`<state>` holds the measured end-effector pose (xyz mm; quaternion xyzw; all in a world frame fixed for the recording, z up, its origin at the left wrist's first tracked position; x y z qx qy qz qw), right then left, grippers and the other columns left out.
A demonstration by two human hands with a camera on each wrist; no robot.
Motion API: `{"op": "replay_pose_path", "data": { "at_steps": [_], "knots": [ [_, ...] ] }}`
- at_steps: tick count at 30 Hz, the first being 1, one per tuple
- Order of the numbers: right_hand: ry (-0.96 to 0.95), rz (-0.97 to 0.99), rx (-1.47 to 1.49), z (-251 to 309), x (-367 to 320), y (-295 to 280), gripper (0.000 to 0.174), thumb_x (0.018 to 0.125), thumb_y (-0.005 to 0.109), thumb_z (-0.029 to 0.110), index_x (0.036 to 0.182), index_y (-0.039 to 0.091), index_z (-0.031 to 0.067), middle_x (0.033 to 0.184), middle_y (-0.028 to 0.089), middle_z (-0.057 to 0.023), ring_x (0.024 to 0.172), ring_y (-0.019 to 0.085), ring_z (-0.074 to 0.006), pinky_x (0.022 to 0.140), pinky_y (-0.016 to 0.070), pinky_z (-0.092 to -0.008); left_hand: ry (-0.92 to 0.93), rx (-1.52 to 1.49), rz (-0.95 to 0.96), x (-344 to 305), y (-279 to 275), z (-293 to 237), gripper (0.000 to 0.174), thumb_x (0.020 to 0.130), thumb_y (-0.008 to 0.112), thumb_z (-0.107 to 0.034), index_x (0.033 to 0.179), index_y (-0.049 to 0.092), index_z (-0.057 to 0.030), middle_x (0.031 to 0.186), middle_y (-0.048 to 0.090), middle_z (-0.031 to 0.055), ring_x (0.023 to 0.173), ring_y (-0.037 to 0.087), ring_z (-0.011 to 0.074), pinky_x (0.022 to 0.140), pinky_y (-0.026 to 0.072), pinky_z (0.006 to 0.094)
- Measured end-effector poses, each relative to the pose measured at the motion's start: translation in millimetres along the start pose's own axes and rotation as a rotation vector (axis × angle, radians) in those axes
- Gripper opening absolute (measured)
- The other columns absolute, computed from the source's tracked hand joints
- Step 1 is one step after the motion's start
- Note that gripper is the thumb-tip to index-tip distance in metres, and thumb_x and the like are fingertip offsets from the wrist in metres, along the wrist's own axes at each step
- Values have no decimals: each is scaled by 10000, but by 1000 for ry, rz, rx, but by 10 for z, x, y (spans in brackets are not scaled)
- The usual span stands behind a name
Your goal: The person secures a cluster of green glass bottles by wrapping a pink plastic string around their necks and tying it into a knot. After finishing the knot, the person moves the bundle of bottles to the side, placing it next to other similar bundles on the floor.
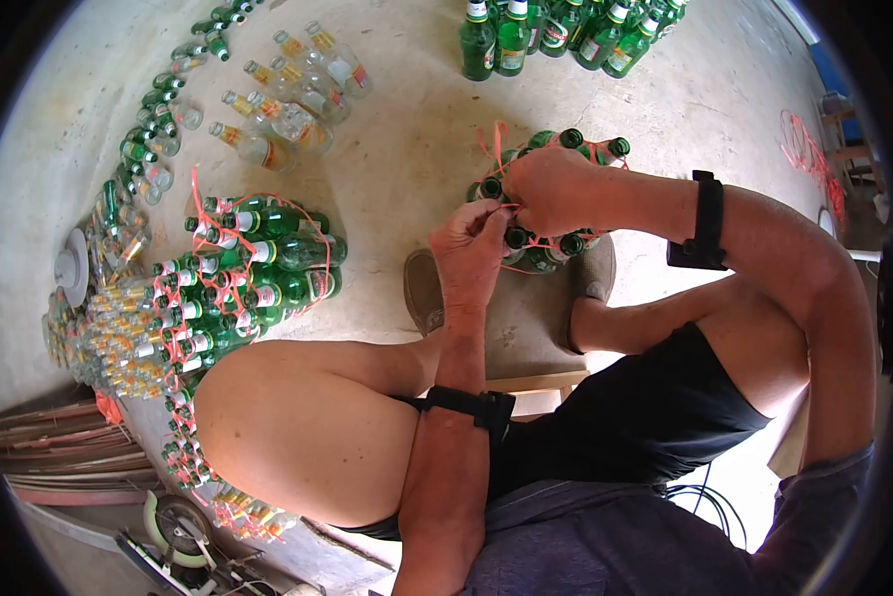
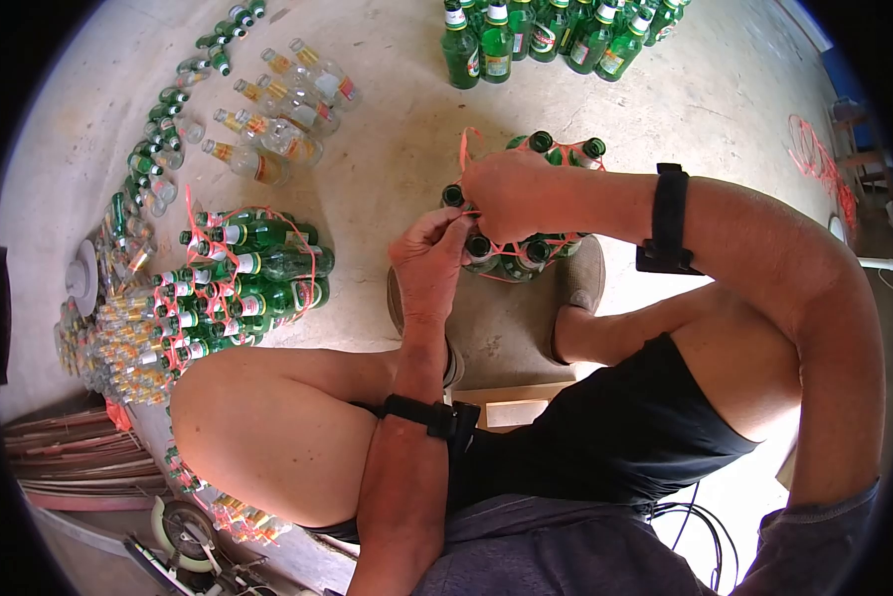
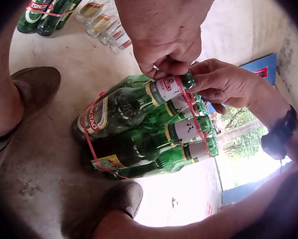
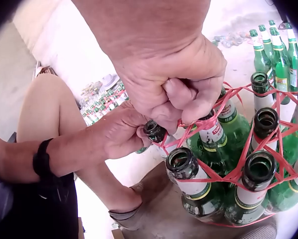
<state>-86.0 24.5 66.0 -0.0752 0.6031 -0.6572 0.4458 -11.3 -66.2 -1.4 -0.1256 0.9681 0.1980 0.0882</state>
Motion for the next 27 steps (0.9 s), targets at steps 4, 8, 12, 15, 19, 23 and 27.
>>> {"op": "replay_pose_path", "data": {
  "at_steps": [4, 8, 12, 15, 19, 23, 27],
  "knots": [
    [-1, 12, -47, 58, -20, -40, 209, 737, 698, 190, 821, 730, 2, 740, 698, -216, 764, 722, -417, 695, 574, -511, 36, 23, 26, 16, -3, -5, 117, 964, 716, 0, 1074, 735, 35, 904, 768, 86, 739, 702, 87, 575, 543, 211],
    [0, 47, -61, 129, -46, -94, 240, 714, 769, 167, 843, 735, -33, 805, 731, -212, 823, 749, -396, 688, 592, -498, 66, 30, 12, 41, -18, 35, 124, 962, 711, 10, 1082, 730, 33, 924, 768, 91, 782, 722, 102, 584, 565, 214],
    [-20, 29, -59, 107, -45, -57, 194, 692, 736, 138, 821, 715, -5, 757, 708, -204, 760, 730, -400, 658, 567, -507, 79, 72, 11, 48, -29, 36, 122, 961, 716, 4, 1079, 733, 29, 930, 770, 87, 788, 724, 99, 588, 569, 213],
    [-84, -37, -75, 134, -100, -85, 143, 710, 689, 129, 804, 685, 21, 665, 661, -188, 678, 696, -407, 635, 546, -518, 66, 110, 9, 42, -20, 7, 117, 963, 720, -7, 1073, 738, 25, 929, 771, 77, 790, 722, 91, 580, 561, 211],
    [-157, -116, -60, 111, -142, -84, 99, 731, 690, 99, 799, 652, 39, 619, 628, -161, 629, 672, -405, 594, 522, -529, 10, 70, 13, 21, 6, -6, 118, 961, 722, -13, 1072, 743, 19, 924, 771, 65, 781, 713, 80, 567, 543, 207],
    [-221, -220, -17, 112, -218, -145, 95, 752, 701, 90, 779, 618, 52, 604, 611, -151, 618, 671, -396, 577, 512, -530, 11, 95, -1, 20, 4, -25, 117, 959, 721, -12, 1069, 748, 17, 919, 771, 63, 771, 707, 76, 568, 535, 205],
    [-237, -325, -98, 165, -287, -224, 126, 765, 712, 106, 826, 613, 58, 614, 618, -138, 641, 691, -373, 597, 527, -510, -5, 68, -6, 19, -4, 2, 114, 959, 722, -13, 1065, 751, 15, 909, 769, 58, 769, 708, 76, 571, 532, 206]
  ]
}}
Point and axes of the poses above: each hand's wrist, its own x-axis towards the middle knuckle, its own y-axis out of the palm, z = x × y, the point moved 10 cm from there along x, towards the middle knuckle
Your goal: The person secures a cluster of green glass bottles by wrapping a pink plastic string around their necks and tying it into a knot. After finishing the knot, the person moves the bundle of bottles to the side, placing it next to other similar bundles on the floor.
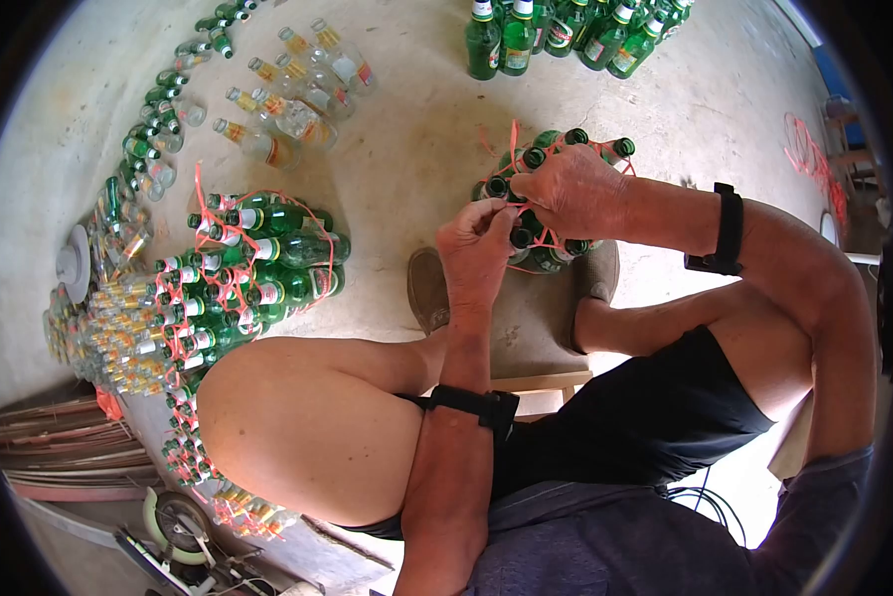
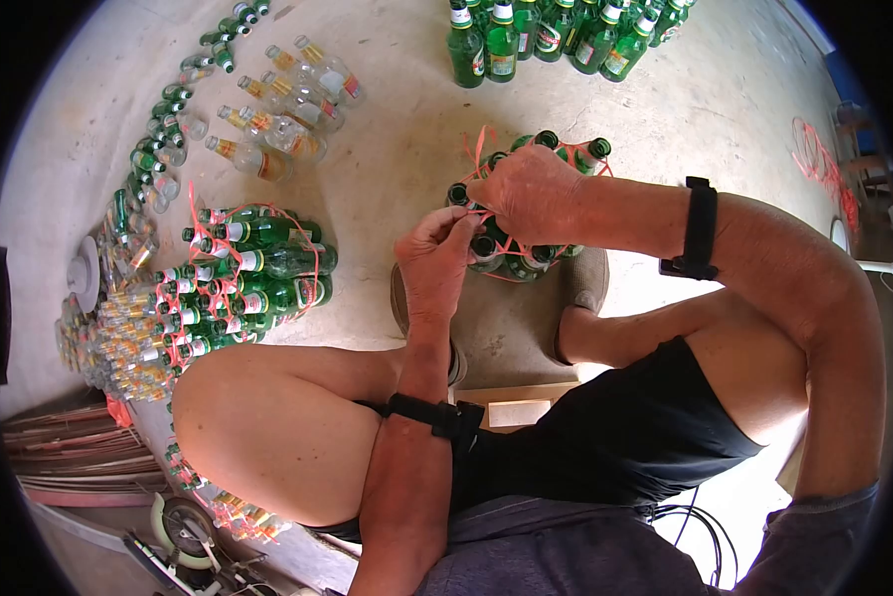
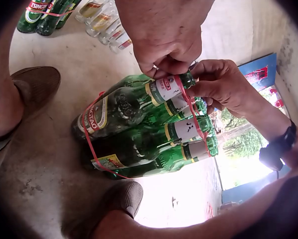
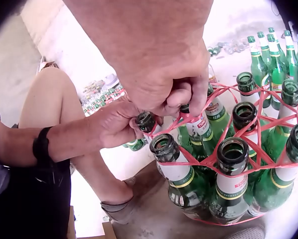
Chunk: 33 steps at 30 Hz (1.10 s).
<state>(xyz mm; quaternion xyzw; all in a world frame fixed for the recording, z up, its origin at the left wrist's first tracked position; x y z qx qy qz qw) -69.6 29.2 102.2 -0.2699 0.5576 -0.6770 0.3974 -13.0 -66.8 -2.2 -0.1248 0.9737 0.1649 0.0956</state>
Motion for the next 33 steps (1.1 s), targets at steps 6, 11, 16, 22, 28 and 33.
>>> {"op": "replay_pose_path", "data": {
  "at_steps": [6, 11, 16, 22, 28, 33],
  "knots": [
    [46, 108, -70, -17, -14, 52, 181, 775, 710, 140, 922, 663, 45, 675, 672, -132, 696, 724, -340, 642, 551, -480, -23, 19, -8, -10, -1, 1, 121, 960, 724, -14, 1075, 748, 15, 905, 767, 55, 773, 709, 74, 570, 532, 206],
    [96, 194, -75, 32, -3, 47, 170, 767, 690, 155, 882, 691, 30, 720, 699, -175, 718, 730, -357, 651, 558, -482, -6, -5, 6, 8, 1, 33, 122, 961, 723, -11, 1077, 746, 17, 913, 765, 59, 769, 701, 70, 571, 531, 204],
    [240, 353, -37, -72, 21, 92, 129, 721, 695, 142, 779, 714, 28, 749, 717, -178, 733, 733, -370, 659, 565, -479, 17, 7, 9, 13, 1, 23, 132, 959, 727, -16, 1084, 743, 22, 904, 761, 58, 761, 692, 66, 577, 533, 202],
    [146, 430, -141, 47, 48, 137, 124, 691, 707, 134, 769, 724, 39, 748, 719, -159, 741, 737, -363, 658, 571, -479, -12, -18, -22, -6, 14, -18, 109, 920, 743, -5, 1014, 748, 49, 826, 739, 34, 713, 639, 41, 580, 509, 212],
    [128, 253, 11, 48, 66, 12, 99, 697, 688, 117, 735, 697, 26, 667, 679, -153, 678, 704, -374, 623, 551, -474, 11, -35, -10, -2, 31, -33, 112, 921, 740, -5, 1022, 745, 43, 826, 734, 24, 706, 625, 33, 580, 501, 212],
    [143, 75, 382, -105, 33, 16, 102, 722, 680, 114, 733, 693, 13, 599, 639, -146, 593, 678, -314, 552, 514, -435, 17, -25, -23, 0, 27, -43, 110, 921, 743, -13, 1016, 744, 43, 823, 725, 16, 697, 616, 29, 569, 493, 207]
  ]
}}
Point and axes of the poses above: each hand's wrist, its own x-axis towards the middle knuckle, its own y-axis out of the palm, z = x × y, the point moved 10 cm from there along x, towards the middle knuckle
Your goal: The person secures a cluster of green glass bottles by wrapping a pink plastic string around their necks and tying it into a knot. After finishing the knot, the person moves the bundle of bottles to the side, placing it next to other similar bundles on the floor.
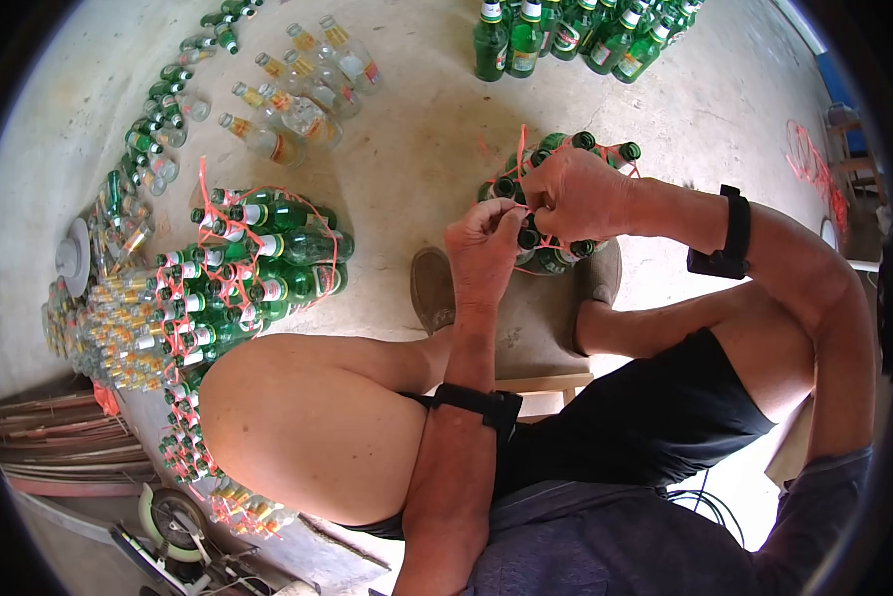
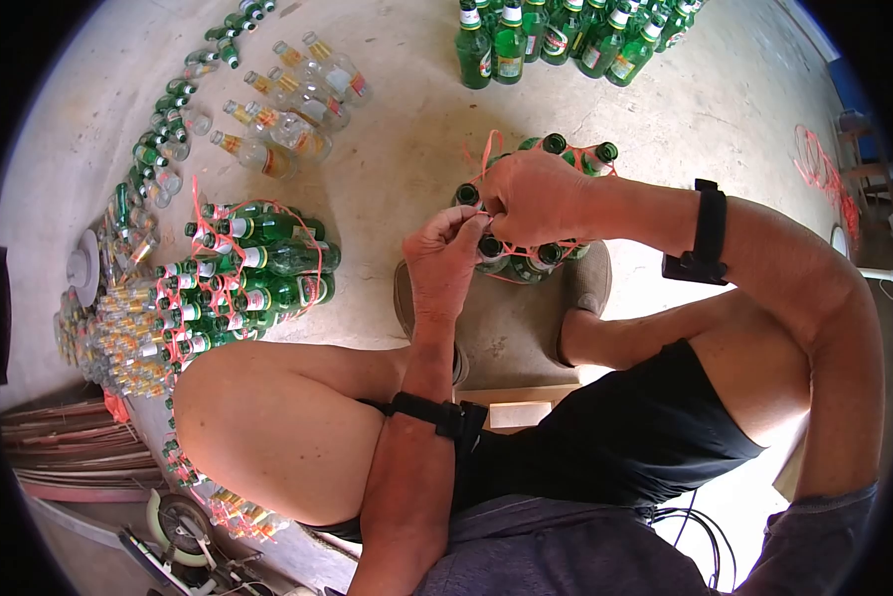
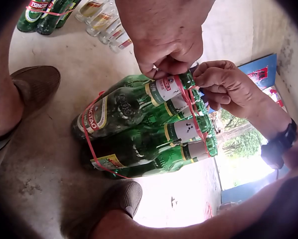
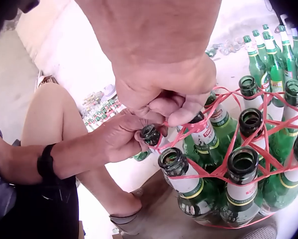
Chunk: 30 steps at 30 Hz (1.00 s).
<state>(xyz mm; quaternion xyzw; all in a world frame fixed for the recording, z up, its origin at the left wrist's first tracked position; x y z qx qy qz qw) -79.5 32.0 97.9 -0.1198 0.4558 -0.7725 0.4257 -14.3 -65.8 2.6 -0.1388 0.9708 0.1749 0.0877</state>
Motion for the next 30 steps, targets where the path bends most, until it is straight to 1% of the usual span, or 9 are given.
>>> {"op": "replay_pose_path", "data": {
  "at_steps": [2, 5, 9, 11, 14, 17, 20, 26, 30],
  "knots": [
    [57, 36, 92, -98, 1, 49, 106, 721, 679, 114, 744, 700, 13, 597, 634, -147, 576, 670, -281, 550, 508, -424, -15, 7, 3, -7, 3, -5, 111, 922, 743, -18, 1013, 744, 45, 819, 723, 16, 687, 611, 29, 563, 488, 206],
    [138, 245, 66, -255, 20, 211, 123, 724, 649, 119, 714, 691, 3, 575, 599, -160, 533, 615, -256, 536, 479, -418, -28, 19, 8, -13, 0, -16, 115, 925, 741, -24, 1014, 744, 49, 813, 720, 15, 674, 606, 30, 556, 486, 206],
    [198, 355, 41, -313, -20, 243, 165, 729, 628, 136, 664, 657, -12, 556, 555, -171, 507, 548, -258, 525, 446, -424, -6, 33, 22, -5, 5, -33, 122, 925, 740, -27, 1018, 746, 51, 806, 718, 18, 655, 602, 34, 550, 487, 208],
    [178, 388, -31, -248, -17, 202, 184, 731, 619, 143, 645, 640, -18, 553, 537, -178, 500, 526, -259, 523, 431, -431, -25, 59, 47, 3, -9, 0, 152, 936, 750, -37, 1070, 748, 34, 871, 742, 34, 736, 661, 53, 585, 529, 209],
    [162, 361, -61, -255, 4, 171, 182, 732, 637, 152, 661, 646, -16, 559, 565, -162, 513, 554, -256, 525, 449, -418, -29, 74, 66, 4, -17, 23, 167, 942, 756, -40, 1096, 750, 24, 907, 756, 44, 777, 691, 64, 603, 550, 212],
    [198, 229, 55, -237, 16, 92, 172, 731, 659, 153, 687, 660, -13, 586, 609, -142, 536, 591, -255, 532, 471, -403, -25, 64, 71, 5, -17, 26, 162, 945, 751, -34, 1097, 749, 23, 913, 759, 50, 777, 693, 67, 605, 552, 214],
    [149, 105, 138, -144, 39, 11, 154, 728, 678, 140, 723, 682, -13, 626, 657, -135, 571, 638, -260, 547, 494, -396, -29, 23, 68, 0, -8, 37, 158, 951, 740, -25, 1102, 749, 18, 924, 762, 55, 783, 697, 73, 603, 553, 218],
    [53, 193, -46, -191, 23, 187, 129, 727, 696, 112, 751, 701, -15, 659, 682, -154, 609, 678, -264, 576, 514, -403, -71, -100, 54, -34, -13, 84, 160, 965, 727, -28, 1118, 746, 14, 945, 763, 61, 803, 706, 91, 625, 561, 230],
    [54, 87, 52, -179, 44, 117, 119, 736, 689, 100, 770, 710, -12, 660, 682, -152, 610, 679, -263, 582, 518, -400, -83, -136, 54, -40, -8, 101, 167, 971, 727, -42, 1126, 746, 18, 941, 763, 63, 796, 700, 92, 644, 559, 230]
  ]
}}
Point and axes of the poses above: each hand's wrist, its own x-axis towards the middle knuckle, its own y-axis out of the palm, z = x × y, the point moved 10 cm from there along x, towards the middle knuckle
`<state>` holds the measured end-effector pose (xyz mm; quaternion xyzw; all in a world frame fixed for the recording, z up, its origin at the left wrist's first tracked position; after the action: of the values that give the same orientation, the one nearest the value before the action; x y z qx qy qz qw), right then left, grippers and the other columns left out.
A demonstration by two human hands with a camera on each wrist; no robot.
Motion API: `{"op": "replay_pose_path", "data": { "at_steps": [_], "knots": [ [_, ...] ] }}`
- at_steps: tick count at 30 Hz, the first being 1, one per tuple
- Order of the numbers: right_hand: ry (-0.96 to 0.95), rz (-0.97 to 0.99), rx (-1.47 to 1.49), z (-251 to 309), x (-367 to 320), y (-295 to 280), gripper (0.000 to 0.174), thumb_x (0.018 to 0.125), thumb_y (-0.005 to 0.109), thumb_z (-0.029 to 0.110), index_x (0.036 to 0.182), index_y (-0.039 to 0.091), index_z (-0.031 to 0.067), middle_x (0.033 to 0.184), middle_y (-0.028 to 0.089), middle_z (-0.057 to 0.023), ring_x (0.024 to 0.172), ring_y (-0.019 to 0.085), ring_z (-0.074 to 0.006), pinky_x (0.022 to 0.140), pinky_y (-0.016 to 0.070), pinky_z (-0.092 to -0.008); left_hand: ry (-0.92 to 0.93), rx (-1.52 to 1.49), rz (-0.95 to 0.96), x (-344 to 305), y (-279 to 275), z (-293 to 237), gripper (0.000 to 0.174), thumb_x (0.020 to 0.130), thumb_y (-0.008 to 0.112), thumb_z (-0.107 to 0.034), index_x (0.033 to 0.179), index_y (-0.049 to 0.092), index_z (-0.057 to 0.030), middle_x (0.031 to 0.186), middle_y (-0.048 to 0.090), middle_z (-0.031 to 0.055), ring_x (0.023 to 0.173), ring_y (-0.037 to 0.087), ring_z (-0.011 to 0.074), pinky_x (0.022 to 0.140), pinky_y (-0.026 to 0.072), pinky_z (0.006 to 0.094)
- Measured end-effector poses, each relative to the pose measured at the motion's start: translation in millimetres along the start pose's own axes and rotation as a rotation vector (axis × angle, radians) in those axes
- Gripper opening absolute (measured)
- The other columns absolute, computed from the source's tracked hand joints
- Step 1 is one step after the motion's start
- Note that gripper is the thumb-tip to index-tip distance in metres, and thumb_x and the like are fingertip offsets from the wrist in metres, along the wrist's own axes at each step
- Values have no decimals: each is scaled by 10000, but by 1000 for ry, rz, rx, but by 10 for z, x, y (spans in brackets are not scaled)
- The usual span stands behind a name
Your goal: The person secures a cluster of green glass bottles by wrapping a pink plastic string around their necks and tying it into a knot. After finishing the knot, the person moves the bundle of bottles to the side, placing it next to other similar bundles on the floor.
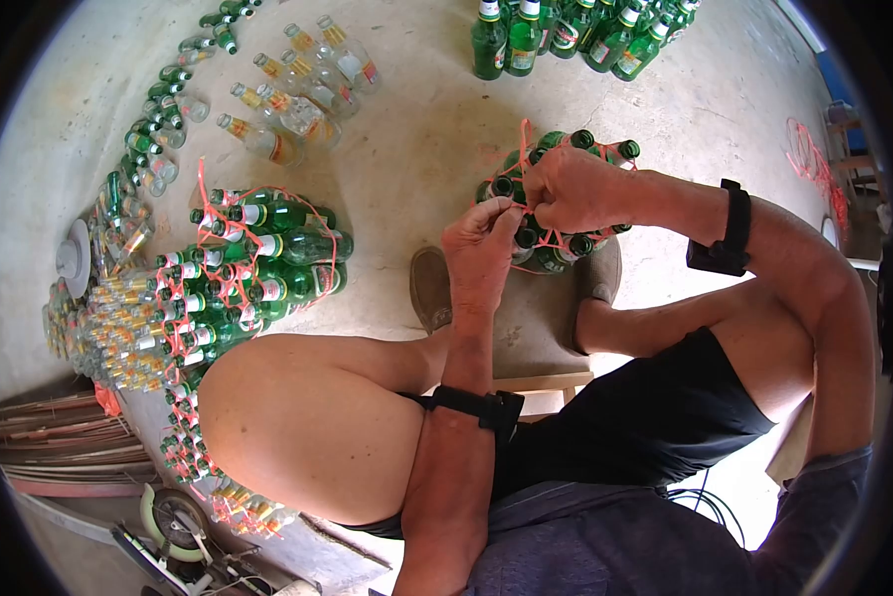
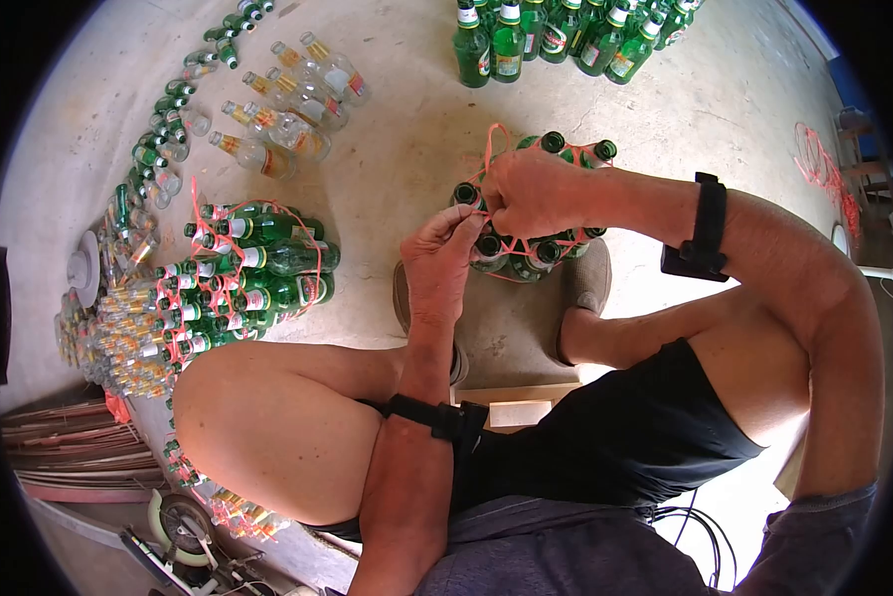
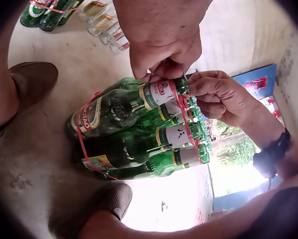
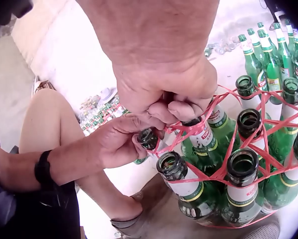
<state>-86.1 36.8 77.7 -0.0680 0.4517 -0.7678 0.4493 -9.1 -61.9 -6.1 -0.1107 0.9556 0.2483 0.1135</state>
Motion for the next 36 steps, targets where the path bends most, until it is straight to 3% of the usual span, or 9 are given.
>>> {"op": "replay_pose_path", "data": {
  "at_steps": [5, 14, 23, 27, 33, 36],
  "knots": [
    [-65, -29, 45, -7, 5, 15, 109, 758, 670, 78, 793, 717, -13, 664, 687, -145, 600, 677, -255, 575, 518, -395, -3, 16, 3, 0, 3, -9, 158, 975, 734, -58, 1110, 761, 18, 933, 761, 60, 773, 681, 86, 636, 529, 225],
    [-20, -33, 146, -39, -9, 14, 108, 803, 677, 73, 810, 719, -26, 652, 679, -116, 595, 656, -164, 556, 498, -346, 10, 112, 27, 18, -13, -16, 165, 959, 754, -47, 1109, 770, 20, 920, 754, 50, 738, 640, 77, 644, 506, 226],
    [41, -68, 199, -99, 11, 15, 130, 835, 694, 98, 836, 719, -30, 637, 666, -71, 598, 622, -106, 540, 466, -322, -28, 189, 19, 32, -12, -82, 173, 926, 769, -30, 1086, 777, 31, 892, 758, 59, 717, 637, 80, 628, 498, 221],
    [158, -28, 305, -154, -6, 33, 148, 856, 685, 114, 825, 714, -28, 605, 640, -55, 524, 590, -96, 485, 442, -304, -25, 188, 26, 39, 4, -98, 162, 923, 767, -27, 1072, 778, 35, 871, 752, 51, 694, 625, 73, 609, 486, 214],
    [223, 37, 404, -133, -35, 50, 153, 881, 666, 117, 828, 704, -21, 593, 624, -40, 455, 562, -92, 419, 415, -286, 69, 268, 0, 57, 12, -132, 122, 896, 755, -29, 986, 775, 52, 776, 704, 13, 664, 585, 41, 588, 484, 225],
    [237, 60, 389, -159, -21, 35, 144, 897, 652, 106, 845, 705, -17, 592, 620, -35, 450, 574, -103, 410, 424, -289, 152, 338, 24, 85, -5, -91, 137, 938, 731, -18, 1056, 779, 33, 835, 725, 14, 694, 604, 37, 593, 481, 204]
  ]
}}
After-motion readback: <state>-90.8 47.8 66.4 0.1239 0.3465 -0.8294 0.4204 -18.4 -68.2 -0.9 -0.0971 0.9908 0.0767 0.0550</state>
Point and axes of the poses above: each hand's wrist, its own x-axis towards the middle knuckle, its own y-axis out of the palm, z = x × y, the point moved 10 cm from there along x, towards the middle knuckle
